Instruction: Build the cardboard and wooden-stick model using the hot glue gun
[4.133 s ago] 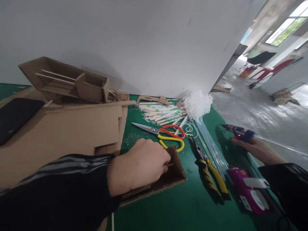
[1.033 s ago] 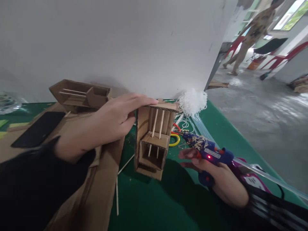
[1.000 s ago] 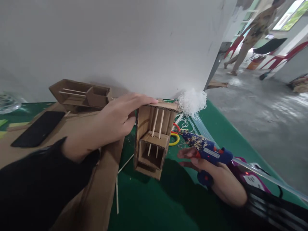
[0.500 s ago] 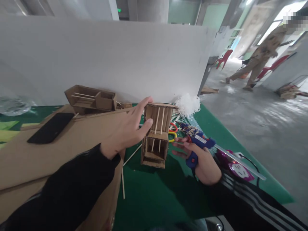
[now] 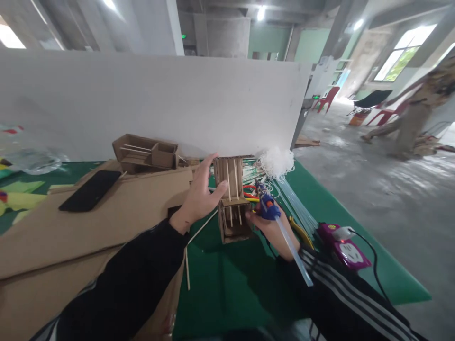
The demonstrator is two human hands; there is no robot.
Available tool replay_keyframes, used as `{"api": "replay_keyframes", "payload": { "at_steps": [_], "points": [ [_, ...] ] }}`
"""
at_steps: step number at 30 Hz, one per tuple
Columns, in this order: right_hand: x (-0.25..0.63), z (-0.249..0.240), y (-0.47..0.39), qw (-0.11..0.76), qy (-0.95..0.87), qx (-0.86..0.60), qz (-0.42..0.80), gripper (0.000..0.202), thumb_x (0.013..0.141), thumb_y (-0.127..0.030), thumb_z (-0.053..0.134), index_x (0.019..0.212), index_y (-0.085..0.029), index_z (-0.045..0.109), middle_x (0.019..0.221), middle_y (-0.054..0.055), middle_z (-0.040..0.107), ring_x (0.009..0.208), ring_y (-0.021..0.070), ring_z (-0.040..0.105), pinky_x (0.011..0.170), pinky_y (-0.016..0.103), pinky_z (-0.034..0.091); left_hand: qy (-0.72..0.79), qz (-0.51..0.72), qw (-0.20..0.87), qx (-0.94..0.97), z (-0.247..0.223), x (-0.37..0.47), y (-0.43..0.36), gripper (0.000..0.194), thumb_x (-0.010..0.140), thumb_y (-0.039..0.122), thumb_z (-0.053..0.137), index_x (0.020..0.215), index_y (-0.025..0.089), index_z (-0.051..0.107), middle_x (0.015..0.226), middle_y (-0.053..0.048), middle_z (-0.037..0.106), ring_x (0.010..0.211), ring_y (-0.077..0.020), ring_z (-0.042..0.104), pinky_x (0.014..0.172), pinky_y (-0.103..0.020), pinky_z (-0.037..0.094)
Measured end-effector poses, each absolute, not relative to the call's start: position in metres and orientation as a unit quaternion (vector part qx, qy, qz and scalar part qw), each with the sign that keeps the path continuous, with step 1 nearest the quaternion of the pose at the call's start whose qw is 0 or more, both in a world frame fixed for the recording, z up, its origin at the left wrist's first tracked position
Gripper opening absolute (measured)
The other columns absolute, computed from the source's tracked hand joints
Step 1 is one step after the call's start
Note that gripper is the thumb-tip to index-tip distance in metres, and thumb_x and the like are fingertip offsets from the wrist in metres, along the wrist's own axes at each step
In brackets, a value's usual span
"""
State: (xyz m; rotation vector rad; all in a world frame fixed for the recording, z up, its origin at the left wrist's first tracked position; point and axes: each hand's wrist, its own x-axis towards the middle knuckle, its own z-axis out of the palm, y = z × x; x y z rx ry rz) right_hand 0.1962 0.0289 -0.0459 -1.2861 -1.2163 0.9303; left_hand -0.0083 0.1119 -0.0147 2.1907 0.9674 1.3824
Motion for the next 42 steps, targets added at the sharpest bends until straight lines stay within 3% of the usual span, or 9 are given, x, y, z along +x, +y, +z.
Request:
{"api": "replay_keyframes", "payload": {
  "at_steps": [6,10,17,22,27,31,37,42],
  "points": [
    [0.193,-0.048,0.032,0.506,-0.535,-0.519,0.433,0.025,0.078,-0.037,0.073,0.092,-0.024,0.056,0.067,-0.006,0.056,0.053,0.0133,0.049,0.052,0.028,0.043,0.341,0.499,0.283,0.744,-0.026,-0.002,0.111,0.081,0.09,0.033,0.063,0.155,0.039,0.015,0.166,-0.007,0.017,0.15,-0.0313,0.027,0.119,-0.055,0.032],
    [0.19,-0.044,0.035,0.493,-0.524,-0.551,0.423,0.023,0.079,-0.034,0.069,0.097,-0.024,0.058,0.059,-0.007,0.051,0.049,0.0133,0.046,0.05,0.028,0.04,0.339,0.506,0.301,0.734,-0.027,0.0,0.11,0.076,0.093,0.033,0.06,0.155,0.04,0.017,0.164,-0.006,0.016,0.148,-0.0299,0.03,0.121,-0.055,0.03],
    [0.186,-0.029,0.041,0.496,-0.523,-0.583,0.374,0.018,0.075,-0.036,0.07,0.075,-0.026,0.055,0.05,-0.005,0.047,0.049,0.0164,0.049,0.049,0.03,0.041,0.337,0.495,0.321,0.734,-0.024,-0.005,0.105,0.072,0.094,0.038,0.059,0.153,0.041,0.019,0.163,-0.006,0.017,0.149,-0.0308,0.027,0.118,-0.052,0.036],
    [0.184,-0.008,0.048,0.501,-0.532,-0.578,0.363,0.022,0.073,-0.037,0.068,0.07,-0.026,0.049,0.052,-0.005,0.05,0.045,0.0152,0.045,0.045,0.031,0.04,0.331,0.487,0.307,0.748,-0.026,-0.007,0.104,0.074,0.094,0.043,0.059,0.155,0.042,0.016,0.165,-0.004,0.015,0.148,-0.0323,0.03,0.119,-0.053,0.035],
    [0.185,-0.008,0.053,0.541,-0.533,-0.554,0.343,0.026,0.075,-0.036,0.071,0.074,-0.025,0.048,0.062,-0.005,0.054,0.052,0.0148,0.05,0.051,0.031,0.044,0.32,0.492,0.266,0.764,-0.029,-0.007,0.103,0.076,0.095,0.046,0.058,0.157,0.04,0.014,0.166,-0.005,0.016,0.153,-0.0322,0.017,0.124,-0.053,0.024],
    [0.178,-0.022,0.06,0.606,-0.479,-0.546,0.325,0.028,0.074,-0.035,0.075,0.082,-0.024,0.052,0.068,-0.006,0.055,0.056,0.0143,0.052,0.054,0.03,0.045,0.325,0.504,0.309,0.739,-0.034,-0.007,0.103,0.082,0.094,0.048,0.06,0.158,0.039,0.009,0.169,-0.005,0.009,0.154,-0.0314,0.017,0.123,-0.051,0.028],
    [0.171,-0.016,0.066,0.658,-0.459,-0.525,0.285,0.029,0.072,-0.033,0.077,0.083,-0.022,0.053,0.074,-0.006,0.055,0.063,0.0132,0.054,0.062,0.029,0.046,0.313,0.481,0.372,0.73,-0.043,-0.003,0.098,0.093,0.091,0.049,0.064,0.159,0.036,0.003,0.167,-0.007,0.019,0.155,-0.0327,0.018,0.122,-0.048,0.033],
    [0.172,-0.008,0.065,0.663,-0.457,-0.531,0.265,0.031,0.07,-0.034,0.077,0.084,-0.023,0.052,0.075,-0.005,0.056,0.064,0.0136,0.055,0.063,0.031,0.047,0.283,0.475,0.418,0.721,-0.043,0.002,0.09,0.091,0.092,0.049,0.062,0.159,0.036,0.001,0.164,-0.007,0.029,0.151,-0.0302,0.03,0.119,-0.046,0.039]
  ]
}}
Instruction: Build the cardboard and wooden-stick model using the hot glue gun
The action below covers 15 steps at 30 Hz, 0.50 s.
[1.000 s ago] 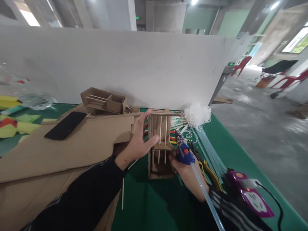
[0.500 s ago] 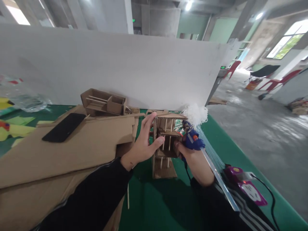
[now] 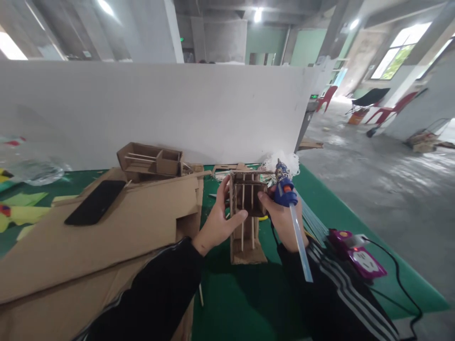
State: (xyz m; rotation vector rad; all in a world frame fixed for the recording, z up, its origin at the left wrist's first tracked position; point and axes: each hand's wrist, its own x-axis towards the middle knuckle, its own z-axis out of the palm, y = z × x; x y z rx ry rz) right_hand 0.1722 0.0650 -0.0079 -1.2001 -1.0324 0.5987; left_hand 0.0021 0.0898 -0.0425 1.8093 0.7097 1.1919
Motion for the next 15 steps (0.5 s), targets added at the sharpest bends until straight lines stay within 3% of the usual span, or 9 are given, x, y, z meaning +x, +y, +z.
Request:
{"api": "replay_keyframes", "payload": {
  "at_steps": [10,15],
  "points": [
    [0.177,-0.008,0.066,0.638,-0.514,-0.515,0.252,0.034,0.071,-0.042,0.078,0.084,-0.024,0.052,0.077,-0.003,0.057,0.065,0.0146,0.056,0.062,0.031,0.049,0.278,0.527,0.414,0.688,-0.048,0.007,0.09,0.077,0.094,0.042,0.059,0.156,0.036,0.014,0.152,-0.01,0.043,0.137,-0.0299,0.048,0.109,-0.046,0.049],
    [0.191,-0.007,0.044,0.597,-0.519,-0.545,0.279,0.029,0.086,-0.051,0.066,0.087,-0.024,0.057,0.064,-0.004,0.057,0.055,0.0149,0.055,0.057,0.031,0.046,0.29,0.548,0.377,0.688,-0.052,0.006,0.09,0.074,0.095,0.036,0.056,0.156,0.035,0.014,0.149,-0.01,0.043,0.135,-0.0293,0.048,0.11,-0.048,0.047]
  ]
}}
